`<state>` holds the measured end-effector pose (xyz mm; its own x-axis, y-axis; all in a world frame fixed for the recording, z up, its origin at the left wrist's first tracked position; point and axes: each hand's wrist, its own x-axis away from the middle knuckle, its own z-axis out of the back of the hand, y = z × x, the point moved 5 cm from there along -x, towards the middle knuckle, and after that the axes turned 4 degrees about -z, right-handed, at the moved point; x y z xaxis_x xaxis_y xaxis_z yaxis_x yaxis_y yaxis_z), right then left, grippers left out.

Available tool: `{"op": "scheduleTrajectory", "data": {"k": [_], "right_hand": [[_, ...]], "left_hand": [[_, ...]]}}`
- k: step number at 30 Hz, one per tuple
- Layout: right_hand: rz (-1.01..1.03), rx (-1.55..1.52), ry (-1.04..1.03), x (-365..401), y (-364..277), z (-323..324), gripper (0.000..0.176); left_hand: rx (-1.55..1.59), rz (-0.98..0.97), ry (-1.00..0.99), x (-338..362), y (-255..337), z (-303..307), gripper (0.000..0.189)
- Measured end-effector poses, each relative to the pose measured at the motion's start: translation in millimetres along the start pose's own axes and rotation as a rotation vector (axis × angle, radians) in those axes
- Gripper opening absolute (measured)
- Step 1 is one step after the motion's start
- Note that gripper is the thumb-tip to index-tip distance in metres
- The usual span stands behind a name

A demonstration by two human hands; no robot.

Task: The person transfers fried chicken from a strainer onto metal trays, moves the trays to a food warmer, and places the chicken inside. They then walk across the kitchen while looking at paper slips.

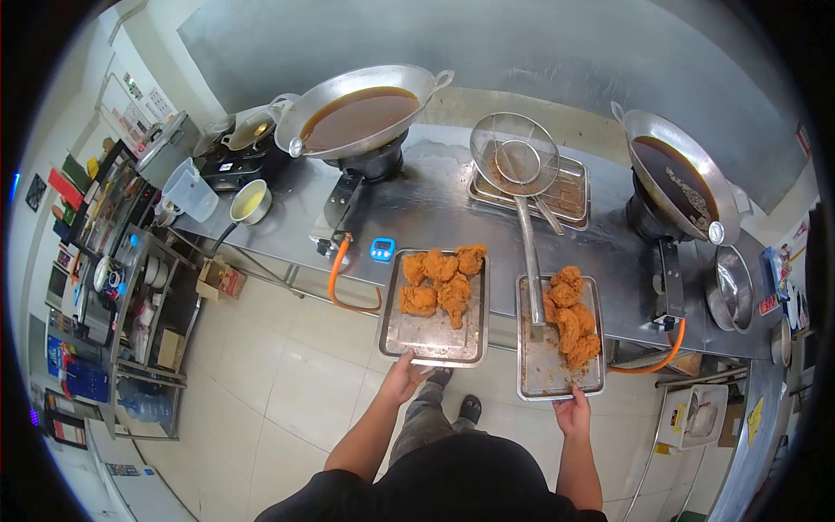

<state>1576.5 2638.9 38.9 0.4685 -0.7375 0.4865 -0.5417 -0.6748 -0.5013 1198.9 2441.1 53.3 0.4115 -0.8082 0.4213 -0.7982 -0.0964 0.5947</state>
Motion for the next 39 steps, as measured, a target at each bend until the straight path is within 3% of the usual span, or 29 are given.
{"op": "scheduleTrajectory", "data": {"k": [9, 22, 28, 30, 31, 36, 39], "right_hand": [[0.07, -0.068, 0.07, 19.5, -14.5, 30.4, 0.044], [0.288, 0.06, 0.101, 82.6, -73.3, 31.9, 0.048], [0.352, 0.153, -0.016, 107.7, -86.7, -31.2, 0.051], [0.347, 0.155, 0.071, 132.8, -80.2, -95.8, 0.044], [0.349, 0.154, 0.166, 149.7, -67.5, -132.4, 0.037], [0.29, 0.196, -0.006, 161.7, -22.2, -168.7, 0.033], [0.254, 0.209, -0.032, 196.6, 36.5, -237.1, 0.031]], "left_hand": [[-0.003, -0.027, 0.033, 37.4, 3.7, 10.7, 0.05], [0.071, -0.081, 0.088, 117.1, 10.1, 24.8, 0.052], [0.181, -0.121, 0.153, 161.0, 25.8, 51.3, 0.05], [0.216, -0.196, 0.167, 187.1, 47.8, 56.3, 0.045], [0.222, -0.227, 0.173, 196.1, 54.3, 71.8, 0.045], [0.256, -0.345, 0.19, 281.9, 102.4, 129.5, 0.047], [0.282, -0.452, 0.243, 354.4, 140.7, 168.0, 0.05]]}}
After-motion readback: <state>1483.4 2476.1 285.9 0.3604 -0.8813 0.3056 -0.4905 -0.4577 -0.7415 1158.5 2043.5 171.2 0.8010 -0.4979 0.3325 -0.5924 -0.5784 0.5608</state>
